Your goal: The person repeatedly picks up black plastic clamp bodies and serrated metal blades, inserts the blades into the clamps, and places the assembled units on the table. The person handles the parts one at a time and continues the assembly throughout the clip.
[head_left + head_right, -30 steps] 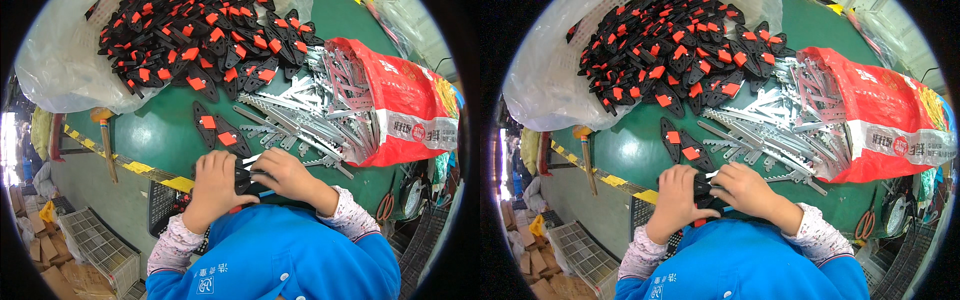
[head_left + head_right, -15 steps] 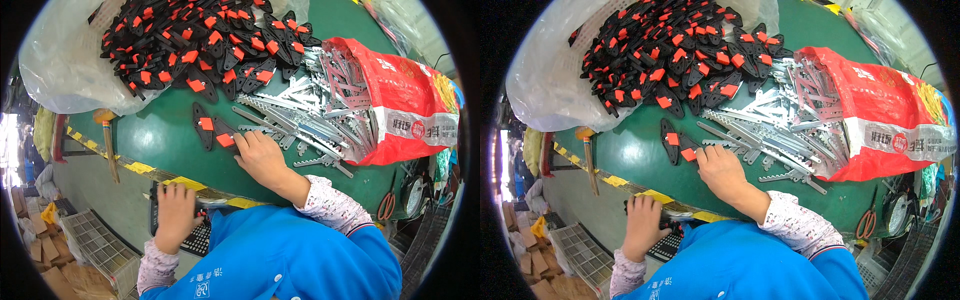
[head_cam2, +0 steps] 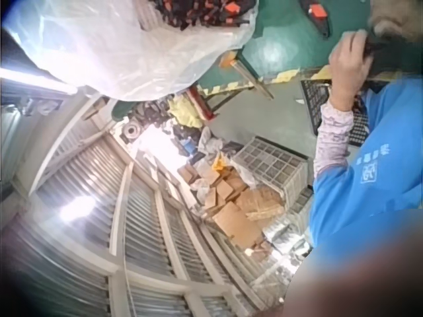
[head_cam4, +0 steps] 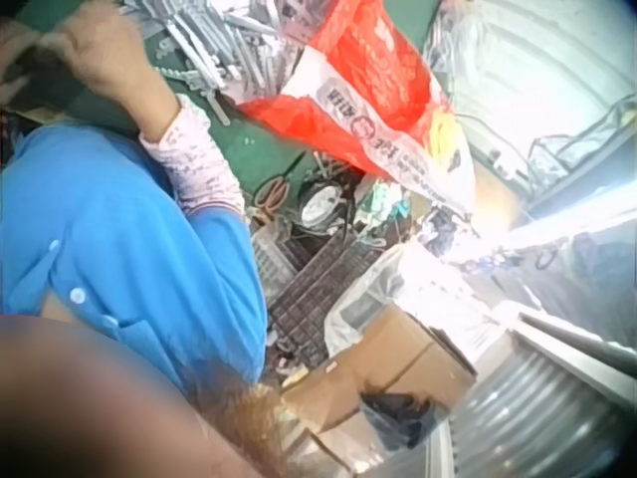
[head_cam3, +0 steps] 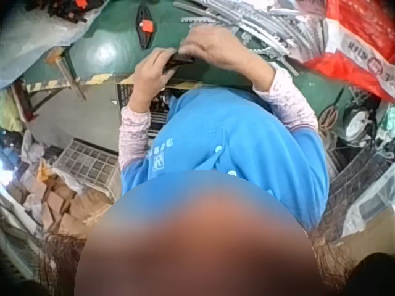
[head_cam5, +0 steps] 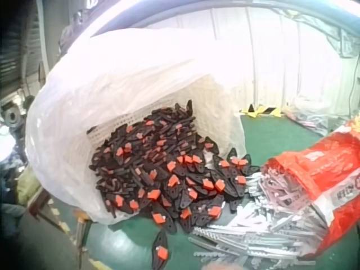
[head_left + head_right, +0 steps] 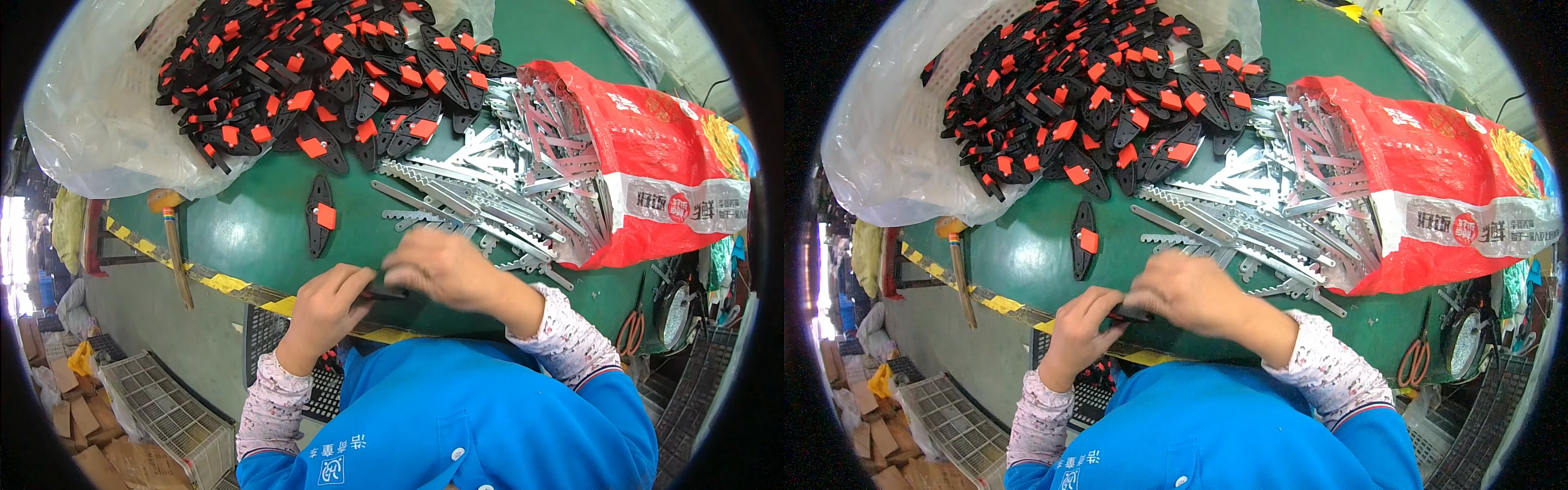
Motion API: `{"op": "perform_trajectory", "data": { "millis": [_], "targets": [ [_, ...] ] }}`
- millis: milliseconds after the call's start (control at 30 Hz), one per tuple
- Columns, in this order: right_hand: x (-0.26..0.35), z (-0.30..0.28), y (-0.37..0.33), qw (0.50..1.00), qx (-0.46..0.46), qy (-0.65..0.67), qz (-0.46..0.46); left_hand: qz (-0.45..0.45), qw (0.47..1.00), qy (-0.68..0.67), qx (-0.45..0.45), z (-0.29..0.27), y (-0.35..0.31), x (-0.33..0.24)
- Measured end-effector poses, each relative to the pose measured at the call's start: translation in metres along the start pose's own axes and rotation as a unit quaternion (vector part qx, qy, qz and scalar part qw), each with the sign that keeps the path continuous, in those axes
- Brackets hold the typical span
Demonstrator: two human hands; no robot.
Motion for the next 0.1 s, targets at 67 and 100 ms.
{"op": "perform_trajectory", "data": {
  "millis": [67, 100],
  "targets": [
    [-0.033, -0.002, 0.008, 0.974, -0.056, -0.222, -0.006, -0.046, 0.998, 0.022, 0.037, 0.001, -0.013, 0.011],
    [-0.047, -0.001, 0.008, 0.956, 0.004, -0.293, 0.036, -0.038, 0.999, 0.033, 0.019, 0.004, -0.022, 0.022]
  ]
}}
Point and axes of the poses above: each hand's wrist, its own y-axis towards the middle knuckle, its own z-axis out of the palm, x = y × z, the point moved 1 cm from there along y, towards the middle knuckle, and after that the axes turned 2 degrees about y, right-handed, at the moved point
